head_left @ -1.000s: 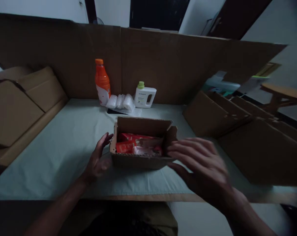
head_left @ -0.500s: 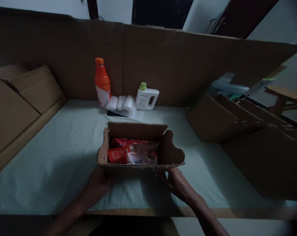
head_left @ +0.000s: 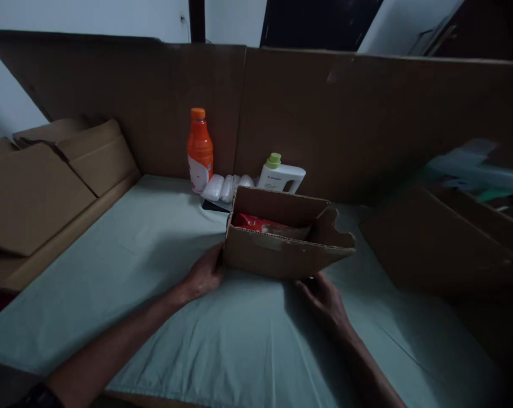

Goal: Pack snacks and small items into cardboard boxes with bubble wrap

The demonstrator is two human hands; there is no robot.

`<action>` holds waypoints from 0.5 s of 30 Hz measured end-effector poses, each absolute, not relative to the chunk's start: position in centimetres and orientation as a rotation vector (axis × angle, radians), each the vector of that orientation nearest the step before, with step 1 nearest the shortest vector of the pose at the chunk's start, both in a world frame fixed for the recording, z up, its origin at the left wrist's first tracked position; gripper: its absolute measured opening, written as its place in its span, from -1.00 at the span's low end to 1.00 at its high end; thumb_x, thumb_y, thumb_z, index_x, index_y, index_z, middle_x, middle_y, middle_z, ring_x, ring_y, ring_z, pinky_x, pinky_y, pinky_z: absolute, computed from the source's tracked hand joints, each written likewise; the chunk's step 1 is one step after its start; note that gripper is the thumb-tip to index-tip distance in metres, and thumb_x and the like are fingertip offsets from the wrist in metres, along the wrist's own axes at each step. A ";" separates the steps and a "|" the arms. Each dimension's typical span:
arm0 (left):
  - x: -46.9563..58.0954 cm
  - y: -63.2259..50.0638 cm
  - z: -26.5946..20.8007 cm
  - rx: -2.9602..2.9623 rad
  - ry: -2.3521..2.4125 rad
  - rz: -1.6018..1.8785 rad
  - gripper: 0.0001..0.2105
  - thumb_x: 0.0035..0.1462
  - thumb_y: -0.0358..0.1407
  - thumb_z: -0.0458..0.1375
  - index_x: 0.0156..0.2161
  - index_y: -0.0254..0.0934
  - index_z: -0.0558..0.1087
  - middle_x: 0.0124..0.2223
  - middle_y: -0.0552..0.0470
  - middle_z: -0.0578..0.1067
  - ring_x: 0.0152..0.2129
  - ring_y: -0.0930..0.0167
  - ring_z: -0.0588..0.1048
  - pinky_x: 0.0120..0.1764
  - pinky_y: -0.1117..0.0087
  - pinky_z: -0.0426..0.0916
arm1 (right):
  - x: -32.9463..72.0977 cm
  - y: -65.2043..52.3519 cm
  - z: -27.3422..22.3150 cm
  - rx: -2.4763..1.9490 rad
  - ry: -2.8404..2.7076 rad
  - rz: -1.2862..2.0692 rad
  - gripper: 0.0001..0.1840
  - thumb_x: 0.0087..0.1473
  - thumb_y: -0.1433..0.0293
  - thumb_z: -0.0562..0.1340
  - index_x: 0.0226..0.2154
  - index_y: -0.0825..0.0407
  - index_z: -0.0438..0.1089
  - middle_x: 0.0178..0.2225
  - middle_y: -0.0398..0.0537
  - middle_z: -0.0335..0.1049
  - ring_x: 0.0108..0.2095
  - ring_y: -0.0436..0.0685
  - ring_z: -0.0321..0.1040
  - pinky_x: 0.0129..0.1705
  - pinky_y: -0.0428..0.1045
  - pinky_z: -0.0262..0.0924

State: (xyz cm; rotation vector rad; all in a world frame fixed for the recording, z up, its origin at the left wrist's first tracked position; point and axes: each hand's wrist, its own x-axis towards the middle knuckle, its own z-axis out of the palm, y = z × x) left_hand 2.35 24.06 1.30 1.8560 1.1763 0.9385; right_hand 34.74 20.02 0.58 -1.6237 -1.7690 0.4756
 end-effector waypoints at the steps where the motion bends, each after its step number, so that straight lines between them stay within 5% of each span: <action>1: 1.4 24.3 1.5 1.902 1.170 0.886 -0.52 0.01 -0.48 0.02 0.06 -0.26 0.46 0.00 -0.05 0.61 -0.04 0.28 0.56 0.03 0.23 0.46 | 34.8 19.8 0.1 -1.612 -1.756 0.490 -0.65 0.12 0.10 0.21 -0.15 -0.01 0.41 -0.25 0.06 0.57 -0.30 0.25 0.49 -0.32 0.06 0.36; 5: -1.8 28.6 3.4 1.966 1.368 0.801 -0.71 0.08 -0.39 0.07 -0.14 -0.27 0.58 -0.20 -0.02 0.64 -0.24 0.30 0.59 -0.11 0.28 0.51 | 35.2 19.7 -0.5 -1.635 -1.742 0.525 -0.66 0.14 0.09 0.22 -0.18 0.00 0.41 -0.27 0.06 0.57 -0.32 0.26 0.49 -0.33 0.05 0.36; 11: -0.6 40.0 5.1 1.826 1.683 1.171 -0.57 -0.03 -0.45 0.19 0.01 -0.30 0.52 0.14 -0.17 0.43 0.19 0.12 0.33 0.28 0.11 0.17 | 35.6 20.2 -0.7 -1.641 -1.744 0.472 -0.67 0.08 0.08 0.24 -0.28 0.00 0.43 -0.38 0.01 0.55 -0.40 0.23 0.48 -0.38 0.02 0.35; 15: 0.3 44.1 5.3 1.554 1.653 1.359 -0.75 -0.10 -0.52 0.17 -0.27 -0.29 0.56 0.02 -0.11 0.50 0.17 0.17 0.34 0.29 0.21 0.12 | 36.0 20.1 -1.0 -1.658 -1.747 0.479 -0.62 0.06 0.04 0.24 -0.27 0.01 0.45 -0.38 0.00 0.55 -0.38 0.22 0.48 -0.38 -0.01 0.34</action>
